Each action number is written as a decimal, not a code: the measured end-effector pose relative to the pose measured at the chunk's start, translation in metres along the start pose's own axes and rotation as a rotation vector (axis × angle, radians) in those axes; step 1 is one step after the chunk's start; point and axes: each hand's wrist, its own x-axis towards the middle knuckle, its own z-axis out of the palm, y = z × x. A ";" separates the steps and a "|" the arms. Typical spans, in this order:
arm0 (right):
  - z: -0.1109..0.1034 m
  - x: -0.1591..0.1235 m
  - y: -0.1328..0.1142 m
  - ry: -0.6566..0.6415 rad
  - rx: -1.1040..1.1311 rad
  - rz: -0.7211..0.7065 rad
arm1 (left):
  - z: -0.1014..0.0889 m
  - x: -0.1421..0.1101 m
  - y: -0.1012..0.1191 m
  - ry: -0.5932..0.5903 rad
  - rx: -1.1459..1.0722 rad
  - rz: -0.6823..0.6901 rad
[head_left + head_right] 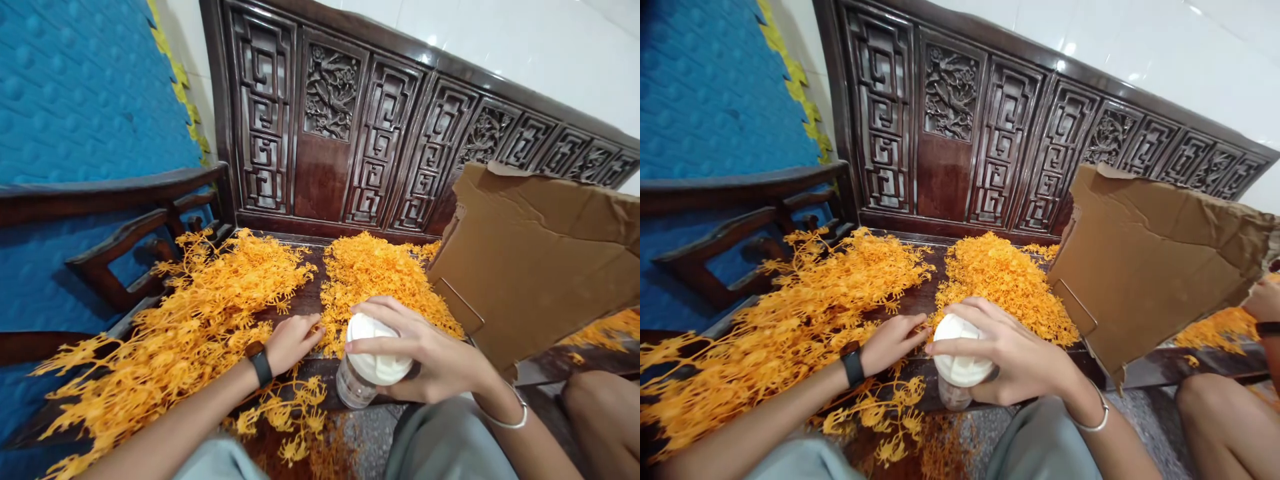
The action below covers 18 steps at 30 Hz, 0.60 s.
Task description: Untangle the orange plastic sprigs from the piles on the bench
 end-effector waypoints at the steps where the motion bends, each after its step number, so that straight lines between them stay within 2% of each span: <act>1: 0.001 0.001 0.000 0.002 0.007 -0.009 | 0.000 0.000 0.001 -0.004 -0.013 0.003; 6: 0.010 0.004 -0.003 0.058 -0.004 -0.036 | -0.001 -0.002 0.007 -0.028 -0.060 0.032; 11: 0.031 0.005 0.000 0.308 -0.139 -0.080 | -0.004 -0.003 0.011 -0.007 -0.056 0.046; 14: 0.039 0.006 0.004 0.407 -0.172 -0.114 | -0.005 -0.003 0.012 0.041 -0.092 0.029; 18: 0.036 0.009 0.004 0.430 -0.068 -0.100 | -0.010 -0.007 0.013 0.088 -0.183 0.024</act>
